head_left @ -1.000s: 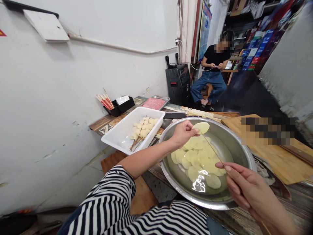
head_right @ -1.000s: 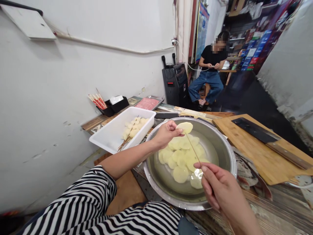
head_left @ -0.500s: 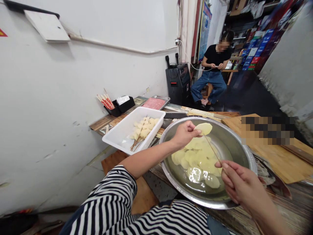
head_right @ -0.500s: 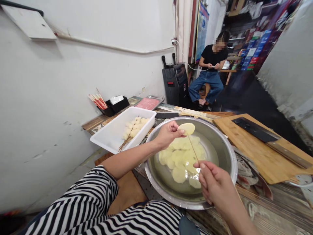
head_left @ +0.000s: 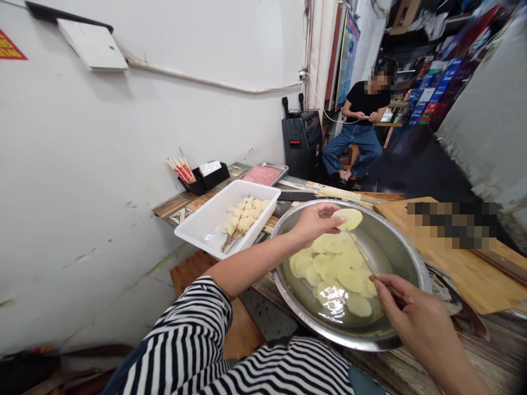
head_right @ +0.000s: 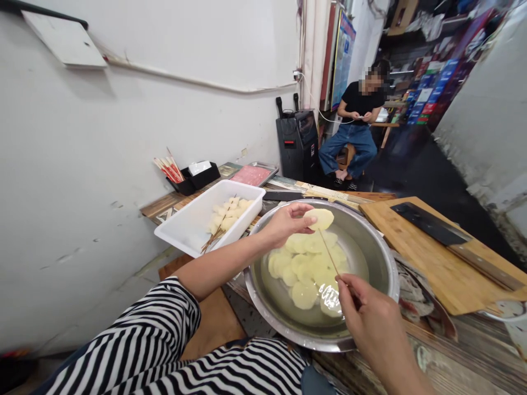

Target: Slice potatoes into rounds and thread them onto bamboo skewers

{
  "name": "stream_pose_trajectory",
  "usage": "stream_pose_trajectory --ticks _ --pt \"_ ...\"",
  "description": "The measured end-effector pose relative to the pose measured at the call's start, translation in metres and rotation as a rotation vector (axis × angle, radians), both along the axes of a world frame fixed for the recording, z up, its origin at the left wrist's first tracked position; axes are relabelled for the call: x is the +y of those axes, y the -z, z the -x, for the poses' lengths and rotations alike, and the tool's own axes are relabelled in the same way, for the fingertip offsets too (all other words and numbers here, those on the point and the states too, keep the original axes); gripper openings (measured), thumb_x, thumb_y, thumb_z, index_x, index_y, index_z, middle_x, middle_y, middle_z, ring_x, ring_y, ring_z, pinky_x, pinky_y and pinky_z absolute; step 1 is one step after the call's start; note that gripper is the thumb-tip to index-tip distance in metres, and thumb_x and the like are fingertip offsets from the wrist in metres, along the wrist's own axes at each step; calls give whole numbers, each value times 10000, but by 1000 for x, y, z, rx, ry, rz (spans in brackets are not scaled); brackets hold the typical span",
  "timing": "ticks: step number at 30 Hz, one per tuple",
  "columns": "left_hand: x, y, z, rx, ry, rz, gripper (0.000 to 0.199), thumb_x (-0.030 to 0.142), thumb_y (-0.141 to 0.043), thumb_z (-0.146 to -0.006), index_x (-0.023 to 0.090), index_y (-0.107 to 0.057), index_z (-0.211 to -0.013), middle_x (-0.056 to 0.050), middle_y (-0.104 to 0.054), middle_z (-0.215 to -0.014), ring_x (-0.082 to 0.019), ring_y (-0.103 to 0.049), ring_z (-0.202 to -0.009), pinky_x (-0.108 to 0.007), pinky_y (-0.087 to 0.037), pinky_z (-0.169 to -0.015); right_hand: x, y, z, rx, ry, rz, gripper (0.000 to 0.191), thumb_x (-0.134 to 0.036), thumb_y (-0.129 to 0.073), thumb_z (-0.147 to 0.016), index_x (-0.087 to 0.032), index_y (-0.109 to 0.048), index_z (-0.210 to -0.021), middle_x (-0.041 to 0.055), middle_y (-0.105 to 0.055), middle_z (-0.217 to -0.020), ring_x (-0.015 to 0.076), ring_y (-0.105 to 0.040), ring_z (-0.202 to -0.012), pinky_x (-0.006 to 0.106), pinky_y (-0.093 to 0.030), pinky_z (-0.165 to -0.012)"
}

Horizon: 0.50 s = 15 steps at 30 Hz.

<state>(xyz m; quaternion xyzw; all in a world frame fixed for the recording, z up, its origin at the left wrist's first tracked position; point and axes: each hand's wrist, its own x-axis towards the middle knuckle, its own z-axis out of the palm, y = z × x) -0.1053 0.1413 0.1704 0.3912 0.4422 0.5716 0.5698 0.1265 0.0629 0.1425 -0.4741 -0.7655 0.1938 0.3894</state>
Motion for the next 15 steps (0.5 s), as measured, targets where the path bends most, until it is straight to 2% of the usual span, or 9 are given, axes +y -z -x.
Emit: stream_pose_trajectory --ticks 4,8,11,13,15 --pt "2 -2 -3 -22 -10 86 185 37 -816 -803 92 -641 -827 -32 -711 -779 -125 -699 -713 -335 -650 -765 0 -1 3 1 -1 -2 311 -492 -570 -891 -244 -755 -859 5 -770 -708 158 -691 -543 256 -471 -492" --pt "3 -2 -6 -74 -42 188 252 -32 -676 -886 108 -546 -722 -21 -667 -713 -129 -694 -683 -408 -652 -816 0 2 2 27 -3 85 365 -544 -555 -891 -235 -747 -903 20 -737 -673 157 -656 -541 265 -491 -530" --pt "3 -3 -7 -105 -34 217 275 -34 -660 -897 115 -524 -711 -23 -666 -728 -127 -694 -680 -409 -643 -832 -1 0 3 129 -43 294 429 -619 -565 -861 -213 -698 -892 32 -682 -630 161 -619 -522 272 -462 -484" --pt "2 -4 -7 -109 -22 215 260 -27 -655 -905 116 -530 -727 -28 -678 -750 -125 -698 -687 -395 -637 -834 0 -3 5 223 -70 468 487 -676 -593 -822 -198 -659 -885 37 -666 -631 135 -524 -428 278 -395 -415" --pt "1 -3 -7 -106 -11 178 237 -11 -682 -894 116 -541 -752 -25 -687 -772 -123 -699 -703 -390 -635 -839 5 -6 8 301 -80 578 547 -694 -639 -778 -179 -645 -961 34 -677 -670 107 -433 -366 284 -352 -383"
